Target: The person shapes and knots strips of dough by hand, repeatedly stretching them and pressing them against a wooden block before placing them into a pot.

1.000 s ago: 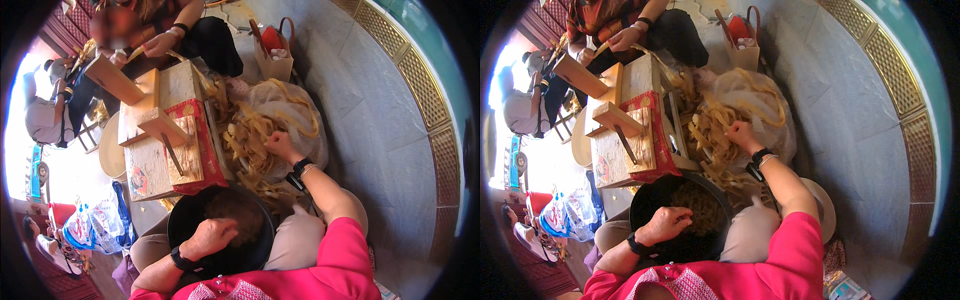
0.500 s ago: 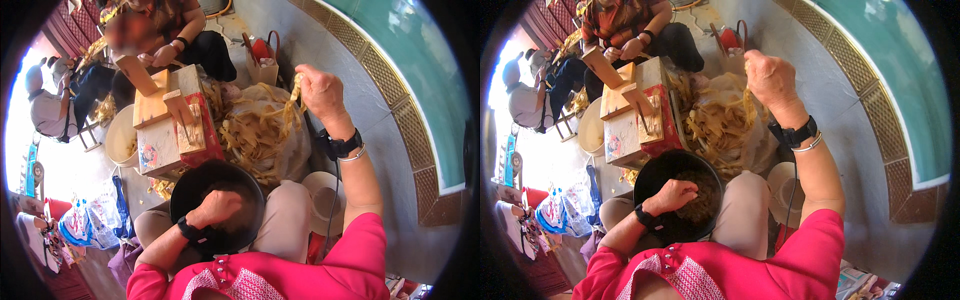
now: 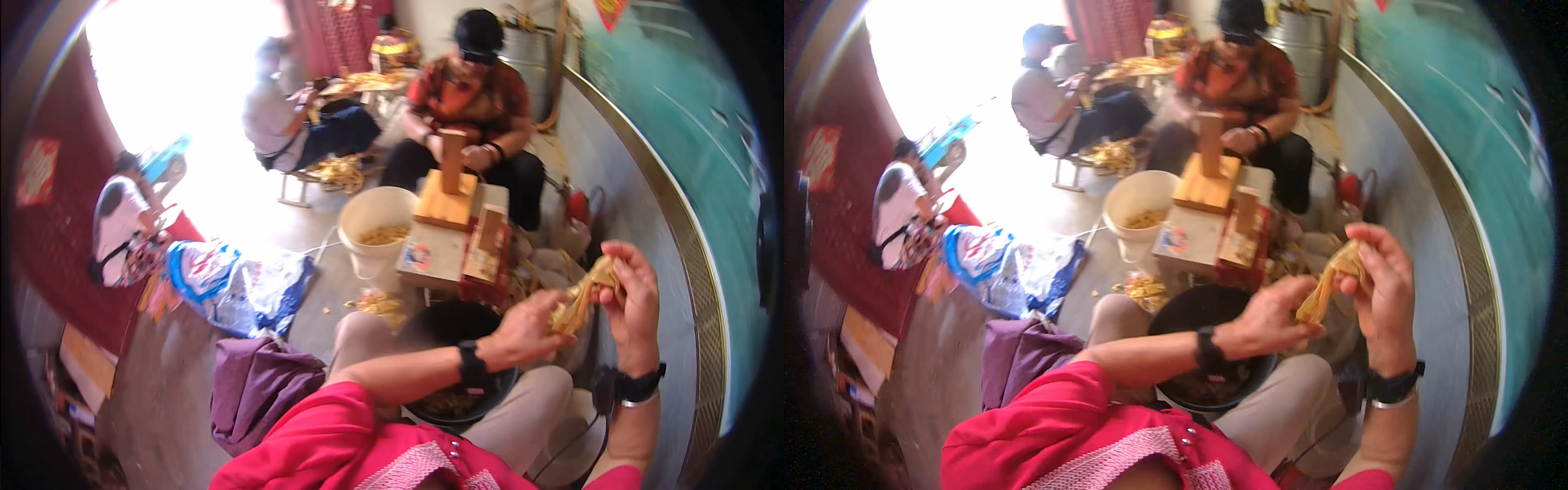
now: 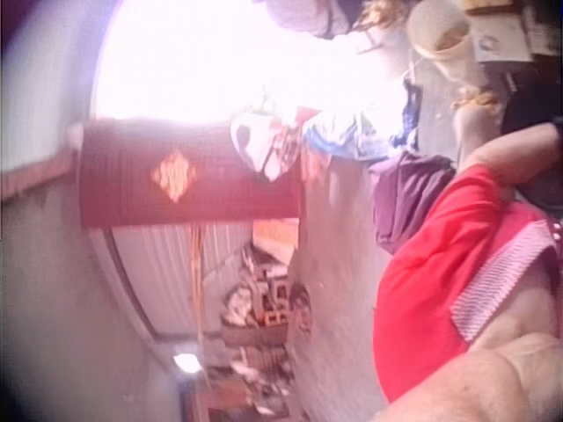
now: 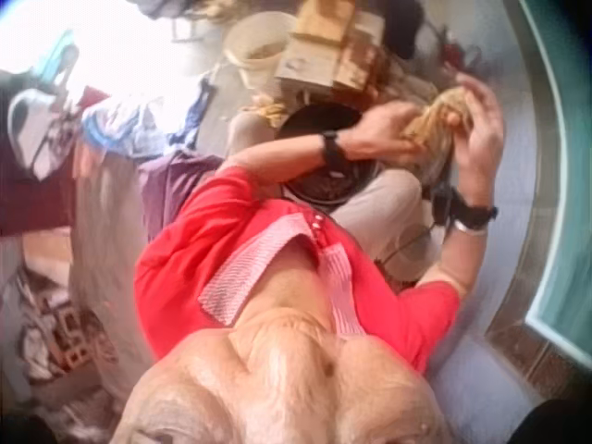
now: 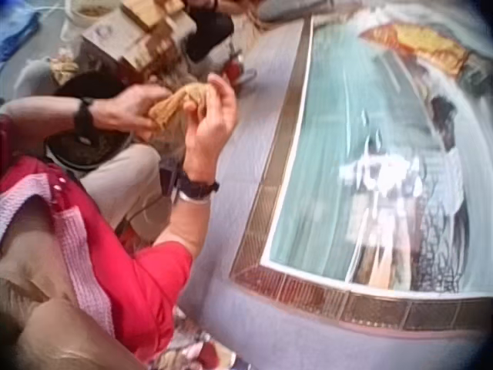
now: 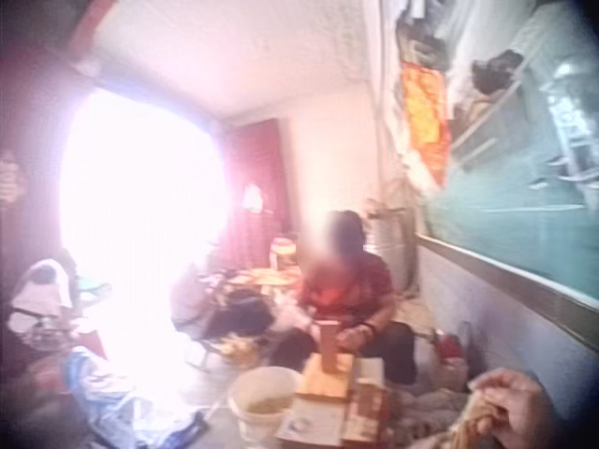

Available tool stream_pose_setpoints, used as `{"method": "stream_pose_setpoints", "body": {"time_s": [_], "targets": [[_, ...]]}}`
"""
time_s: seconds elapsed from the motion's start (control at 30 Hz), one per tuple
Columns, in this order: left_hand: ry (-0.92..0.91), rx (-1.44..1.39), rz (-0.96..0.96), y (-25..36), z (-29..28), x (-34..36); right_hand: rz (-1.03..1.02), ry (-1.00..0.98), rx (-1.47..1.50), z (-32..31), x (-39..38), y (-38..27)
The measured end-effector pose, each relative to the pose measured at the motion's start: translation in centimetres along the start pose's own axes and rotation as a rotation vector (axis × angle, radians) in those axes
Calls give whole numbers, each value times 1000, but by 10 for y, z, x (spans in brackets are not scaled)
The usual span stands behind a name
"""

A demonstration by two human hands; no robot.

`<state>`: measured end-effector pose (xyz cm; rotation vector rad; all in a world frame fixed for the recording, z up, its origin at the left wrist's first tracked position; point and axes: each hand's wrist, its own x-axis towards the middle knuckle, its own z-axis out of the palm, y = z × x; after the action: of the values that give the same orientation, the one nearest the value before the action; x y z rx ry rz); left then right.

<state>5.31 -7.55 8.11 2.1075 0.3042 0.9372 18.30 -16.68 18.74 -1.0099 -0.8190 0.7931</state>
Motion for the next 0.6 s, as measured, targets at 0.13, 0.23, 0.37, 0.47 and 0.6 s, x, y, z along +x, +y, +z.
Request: {"method": "stream_pose_setpoints", "body": {"time_s": [0.13, 0.23, 0.37, 0.47, 0.6], "targets": [[-39, -265, -290, 2, -4, -20, 32, 12, 76, 29, -11, 22], [25, -330, -413, 9, -19, -33, -33, 9, 12, 24, -18, 33], [152, -275, -275, 12, -28, -37, -84, 59, -61, 10, -14, 52], [208, -11, -119, 6, -29, -43, -209, 155, -205, -6, -4, 66], [168, -34, -170, -7, -46, -53, -319, 322, -269, -36, 11, 78]]}}
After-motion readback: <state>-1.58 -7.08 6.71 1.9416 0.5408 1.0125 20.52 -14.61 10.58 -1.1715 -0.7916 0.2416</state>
